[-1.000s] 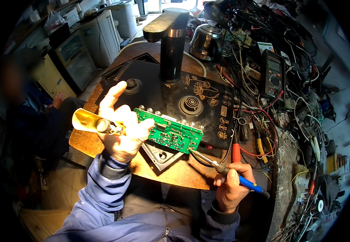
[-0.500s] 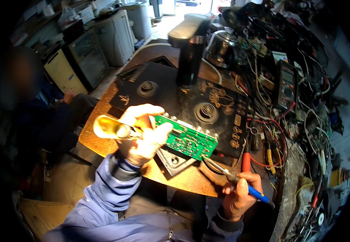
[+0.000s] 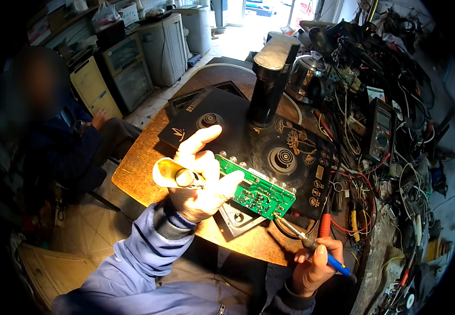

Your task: The person uses a soldering iron and a desoldering pump to remove components from a green circuit board. They repeatedly heat solder joints and use the pump to extract molten solder, working across multiple points on the board.

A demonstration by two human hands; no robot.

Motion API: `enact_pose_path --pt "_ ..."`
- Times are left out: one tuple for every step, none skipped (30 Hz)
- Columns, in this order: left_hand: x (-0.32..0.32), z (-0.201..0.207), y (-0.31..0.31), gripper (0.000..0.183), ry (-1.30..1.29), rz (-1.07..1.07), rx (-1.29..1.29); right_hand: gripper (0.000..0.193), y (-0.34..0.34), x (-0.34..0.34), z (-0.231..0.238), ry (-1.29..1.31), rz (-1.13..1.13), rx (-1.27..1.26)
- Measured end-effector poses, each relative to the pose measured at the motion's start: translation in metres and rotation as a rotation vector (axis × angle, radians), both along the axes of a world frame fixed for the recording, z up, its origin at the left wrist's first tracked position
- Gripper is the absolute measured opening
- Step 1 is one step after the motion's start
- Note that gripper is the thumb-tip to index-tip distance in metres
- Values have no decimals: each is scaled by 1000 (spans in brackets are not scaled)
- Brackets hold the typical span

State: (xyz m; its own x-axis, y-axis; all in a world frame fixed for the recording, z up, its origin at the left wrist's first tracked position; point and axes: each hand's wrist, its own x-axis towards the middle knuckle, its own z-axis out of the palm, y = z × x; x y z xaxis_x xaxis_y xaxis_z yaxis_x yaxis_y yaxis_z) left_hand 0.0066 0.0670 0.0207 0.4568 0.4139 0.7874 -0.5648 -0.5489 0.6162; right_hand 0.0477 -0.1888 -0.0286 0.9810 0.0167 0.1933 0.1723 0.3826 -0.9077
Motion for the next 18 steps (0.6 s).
enact_pose_path --pt "2 -1 1 66 -44 -15 -2 20 0 1 0 2 -10 -5" --pt "4 0 1 65 -88 -30 -3 20 1 1 0 3 -18 -11" --pt "2 9 -3 61 -91 3 -23 20 1 2 -1 6 -27 -16" --pt "0 10 -6 57 -67 -14 -78 20 2 1 -1 -14 -28 -35" --pt "-1 10 -10 52 -43 -30 -134 21 2 1 -1 -33 -28 -54" --pt "0 9 -8 52 -45 -33 -138 21 3 0 -1 -59 -30 -71" --pt "0 8 -7 52 -54 -39 -135 22 1 1 -3 -62 -21 -63" --pt "0 8 -6 51 -61 -37 -123 22 3 1 -2 -73 -25 -64" --pt "-1 7 -6 51 -70 -37 -111 22 4 0 -1 -78 -30 -70" --pt "-2 8 -6 52 -65 -23 -94 21 4 0 0 -83 -36 -76" --pt "-3 10 -5 53 -61 -9 -77 20 2 3 -3 -100 -9 -74" --pt "-3 11 -4 54 -60 10 -47 22 0 3 -4 -68 -13 -51" --pt "-3 10 -3 53 -66 11 -44 24 -1 4 -4 -35 -18 -28" --pt "-3 9 -3 53 -73 11 -42 28 -2 4 -4 -3 -23 -5" --pt "-2 8 -4 51 -87 -9 -64 27 -2 4 -4 -4 -23 -5" --pt "-2 8 -5 49 -77 -24 -82 27 -1 4 -4 -5 -24 -4" --pt "-3 7 -5 47 -66 -38 -101 27 -1 4 -4 -6 -26 -4" --pt "-7 9 -6 45 -29 -51 -115 24 -2 3 -4 -31 -21 -16"
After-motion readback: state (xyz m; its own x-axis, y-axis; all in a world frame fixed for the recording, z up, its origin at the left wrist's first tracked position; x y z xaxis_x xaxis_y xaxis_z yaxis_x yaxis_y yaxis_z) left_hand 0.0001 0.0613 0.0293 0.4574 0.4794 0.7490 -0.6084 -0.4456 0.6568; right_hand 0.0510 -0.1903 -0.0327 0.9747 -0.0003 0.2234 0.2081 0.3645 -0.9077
